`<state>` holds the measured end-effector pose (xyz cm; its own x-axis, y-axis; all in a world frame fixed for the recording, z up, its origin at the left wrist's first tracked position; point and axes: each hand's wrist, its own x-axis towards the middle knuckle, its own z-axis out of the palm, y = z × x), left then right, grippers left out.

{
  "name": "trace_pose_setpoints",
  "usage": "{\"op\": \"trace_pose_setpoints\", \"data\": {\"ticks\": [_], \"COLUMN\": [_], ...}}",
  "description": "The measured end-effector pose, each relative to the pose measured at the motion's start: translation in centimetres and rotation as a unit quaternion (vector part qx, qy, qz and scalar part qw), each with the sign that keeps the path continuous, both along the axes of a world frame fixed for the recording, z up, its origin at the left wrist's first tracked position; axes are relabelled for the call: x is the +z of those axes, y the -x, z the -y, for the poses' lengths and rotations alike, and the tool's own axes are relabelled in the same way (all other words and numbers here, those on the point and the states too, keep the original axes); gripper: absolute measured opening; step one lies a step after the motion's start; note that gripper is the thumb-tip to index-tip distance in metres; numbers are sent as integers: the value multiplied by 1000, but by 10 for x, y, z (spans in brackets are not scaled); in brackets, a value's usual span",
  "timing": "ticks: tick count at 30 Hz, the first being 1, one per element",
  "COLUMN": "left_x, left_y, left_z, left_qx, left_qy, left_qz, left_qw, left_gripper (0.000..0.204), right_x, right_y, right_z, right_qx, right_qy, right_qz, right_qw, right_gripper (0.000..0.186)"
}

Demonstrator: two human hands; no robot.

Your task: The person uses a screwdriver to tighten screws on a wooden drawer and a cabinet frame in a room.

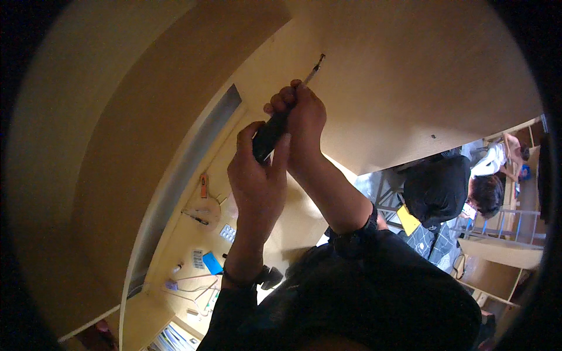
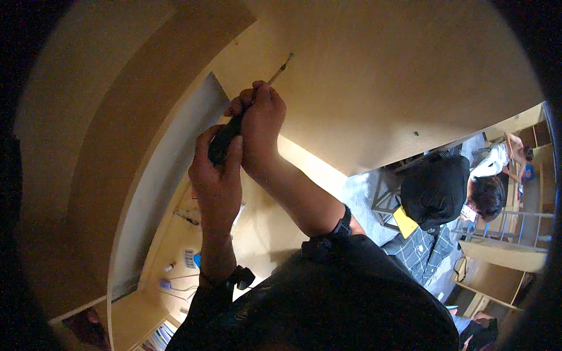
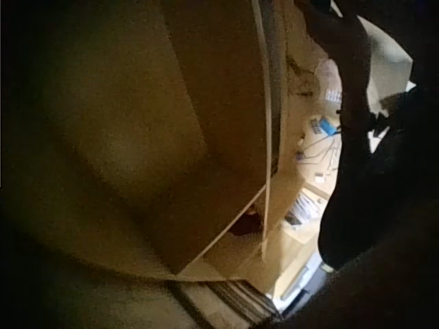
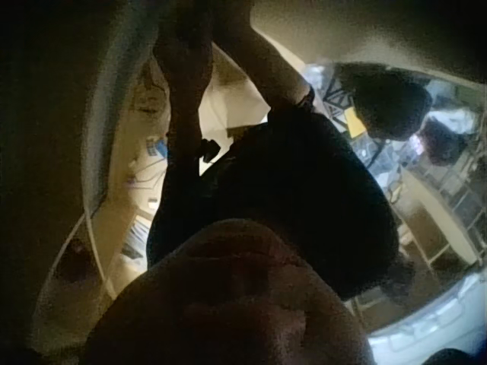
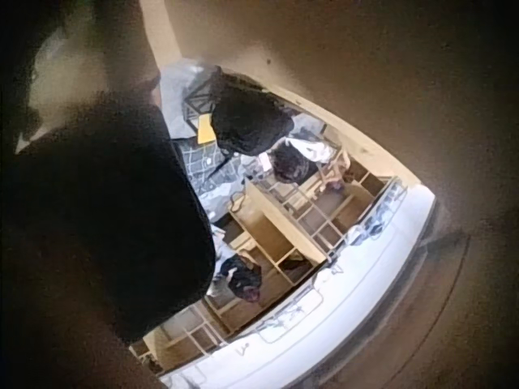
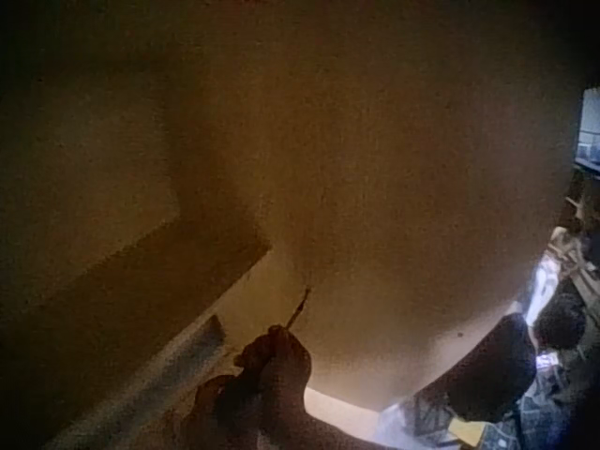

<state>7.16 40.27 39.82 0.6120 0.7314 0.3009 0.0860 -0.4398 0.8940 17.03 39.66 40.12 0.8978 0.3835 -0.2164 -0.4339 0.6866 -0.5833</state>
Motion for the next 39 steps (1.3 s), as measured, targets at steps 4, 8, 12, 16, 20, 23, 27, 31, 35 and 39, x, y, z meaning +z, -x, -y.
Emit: {"op": "trace_pose_setpoints", "data": {"ticks": [4, 8, 12, 16, 20, 23, 27, 31, 35, 39], "left_x": [-5, 21, 13, 12, -8, -1, 18, 24, 25, 23], "left_y": [-2, 3, -4, -7, -14, -16, -17, -29, -37, -34], "left_z": [-12, -2, -3, -13, -14, -10, -26, 0, -7, -8], "left_qx": [33, -105, -82, -24, 24, 17, -82, 28, 125, 126], "left_qy": [-68, 334, 184, 6, -28, 112, 393, -123, -441, -432], "left_qz": [26, -54, -100, -133, -85, -85, -93, -126, -232, -256], "left_qw": [997, 935, 974, 991, 996, 990, 911, 984, 858, 856], "left_gripper": [30, 25, 23, 23, 24, 26, 23, 18, 21, 24], "right_x": [-8, -16, -38, -55, -49, -29, -41, -34, -27, -33], "right_y": [-8, -23, -63, -101, -99, -85, -89, -93, -65, -59], "right_z": [3, 17, 16, 2, -3, 5, 5, 6, 17, 10], "right_qx": [47, 107, 163, 160, 117, 120, 140, 160, 200, 176], "right_qy": [-34, 4, -32, -164, -192, -188, -187, -165, -145, -199], "right_qz": [26, 73, 33, 41, 31, -10, 13, 25, -17, -60], "right_qw": [998, 992, 986, 972, 974, 975, 972, 973, 969, 962], "right_gripper": [16, 27, 35, 28, 25, 25, 27, 27, 24, 20]}}
